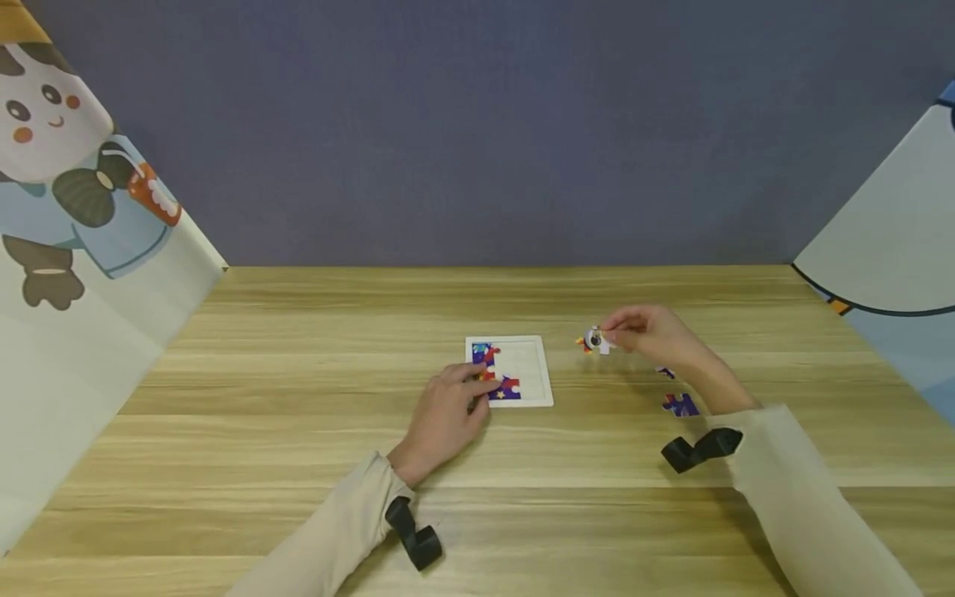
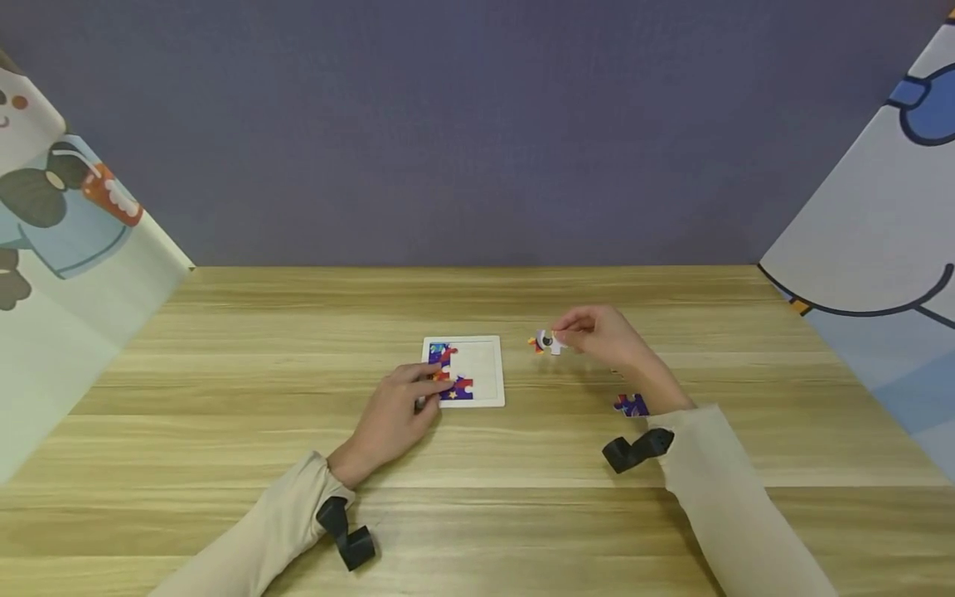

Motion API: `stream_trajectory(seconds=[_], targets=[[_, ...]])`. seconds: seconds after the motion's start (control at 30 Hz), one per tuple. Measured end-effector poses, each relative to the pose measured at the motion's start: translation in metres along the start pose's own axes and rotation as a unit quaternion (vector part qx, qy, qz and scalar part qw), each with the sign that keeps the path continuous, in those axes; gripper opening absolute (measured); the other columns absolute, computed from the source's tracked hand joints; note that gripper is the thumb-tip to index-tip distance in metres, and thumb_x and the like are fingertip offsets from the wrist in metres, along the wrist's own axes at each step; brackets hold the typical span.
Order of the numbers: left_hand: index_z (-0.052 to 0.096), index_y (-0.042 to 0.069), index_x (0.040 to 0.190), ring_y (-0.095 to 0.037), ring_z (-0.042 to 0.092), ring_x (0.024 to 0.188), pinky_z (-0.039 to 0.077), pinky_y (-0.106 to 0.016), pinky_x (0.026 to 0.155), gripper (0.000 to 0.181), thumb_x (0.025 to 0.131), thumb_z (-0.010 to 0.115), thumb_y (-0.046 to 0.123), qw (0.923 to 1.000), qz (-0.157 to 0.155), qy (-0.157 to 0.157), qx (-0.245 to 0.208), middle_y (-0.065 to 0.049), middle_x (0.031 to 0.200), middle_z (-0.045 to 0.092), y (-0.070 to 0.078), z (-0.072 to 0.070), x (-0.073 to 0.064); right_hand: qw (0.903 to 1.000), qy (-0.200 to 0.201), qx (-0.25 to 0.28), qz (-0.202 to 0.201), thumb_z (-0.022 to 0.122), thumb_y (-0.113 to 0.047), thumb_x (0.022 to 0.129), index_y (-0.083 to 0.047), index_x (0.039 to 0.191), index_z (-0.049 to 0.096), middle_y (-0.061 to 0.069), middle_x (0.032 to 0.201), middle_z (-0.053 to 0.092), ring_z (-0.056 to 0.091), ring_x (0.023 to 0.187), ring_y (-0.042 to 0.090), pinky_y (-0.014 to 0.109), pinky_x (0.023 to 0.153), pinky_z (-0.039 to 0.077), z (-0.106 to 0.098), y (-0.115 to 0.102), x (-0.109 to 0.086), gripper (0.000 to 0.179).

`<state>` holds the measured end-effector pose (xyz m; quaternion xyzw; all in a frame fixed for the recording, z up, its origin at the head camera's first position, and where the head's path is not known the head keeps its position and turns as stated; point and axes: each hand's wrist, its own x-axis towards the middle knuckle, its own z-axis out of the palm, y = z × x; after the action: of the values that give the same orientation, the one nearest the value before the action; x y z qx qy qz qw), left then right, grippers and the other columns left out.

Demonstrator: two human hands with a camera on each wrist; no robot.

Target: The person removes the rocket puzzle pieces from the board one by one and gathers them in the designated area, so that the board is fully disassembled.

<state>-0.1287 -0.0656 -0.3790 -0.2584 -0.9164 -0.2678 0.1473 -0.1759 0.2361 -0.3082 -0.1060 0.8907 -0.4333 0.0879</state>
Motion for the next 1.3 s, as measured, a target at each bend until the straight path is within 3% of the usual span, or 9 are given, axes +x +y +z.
stream_trajectory(seconds=[0.5, 0.8, 1.03, 1.3], targets=[[0.074, 0.011, 0.106, -0.03, 0.058, 0.116, 0.045, -0.049, 0.099, 0.024, 0.086, 0.061, 0.009, 1.0, -0.001, -0.006, -0.001, -0.013, 0.122, 0.064, 0.0, 0.0, 0.001, 0.9995, -0.008, -0.021, 0.021, 0.054, -0.014, 0.096, 0.002, 0.116, 0.061, 0.015, 0.104, 0.063, 0.059, 0.087, 0.021, 0.032, 0.071, 0.052, -0.009, 0.014, -0.005, 0.027], [0.074, 0.011, 0.106, -0.03, 0.059, 0.115, 0.046, -0.049, 0.097, 0.024, 0.086, 0.061, 0.009, 1.0, 0.002, -0.007, 0.003, -0.013, 0.122, 0.065, 0.0, 0.0, 0.001, 0.9986, -0.012, -0.043, 0.028, 0.055, -0.014, 0.096, 0.004, 0.116, 0.061, 0.019, 0.108, 0.065, 0.058, 0.08, 0.017, 0.03, 0.064, 0.05, -0.013, 0.024, -0.003, 0.029], [0.074, 0.011, 0.106, -0.03, 0.058, 0.115, 0.046, -0.048, 0.097, 0.024, 0.086, 0.061, 0.009, 0.9999, -0.008, -0.012, -0.001, -0.013, 0.122, 0.064, 0.0, 0.0, 0.001, 0.9987, -0.021, -0.037, 0.027, 0.056, -0.009, 0.094, 0.007, 0.113, 0.062, 0.014, 0.099, 0.068, 0.058, 0.074, 0.014, 0.029, 0.061, 0.05, -0.014, 0.029, -0.002, 0.026], [0.074, 0.011, 0.105, -0.03, 0.059, 0.115, 0.046, -0.049, 0.097, 0.023, 0.086, 0.061, 0.009, 0.9999, -0.006, -0.011, 0.001, -0.013, 0.122, 0.065, 0.0, -0.001, 0.001, 0.9983, -0.028, -0.045, 0.025, 0.056, -0.005, 0.092, 0.008, 0.109, 0.064, 0.018, 0.101, 0.069, 0.056, 0.068, 0.01, 0.026, 0.058, 0.05, -0.011, 0.037, 0.0, 0.023]])
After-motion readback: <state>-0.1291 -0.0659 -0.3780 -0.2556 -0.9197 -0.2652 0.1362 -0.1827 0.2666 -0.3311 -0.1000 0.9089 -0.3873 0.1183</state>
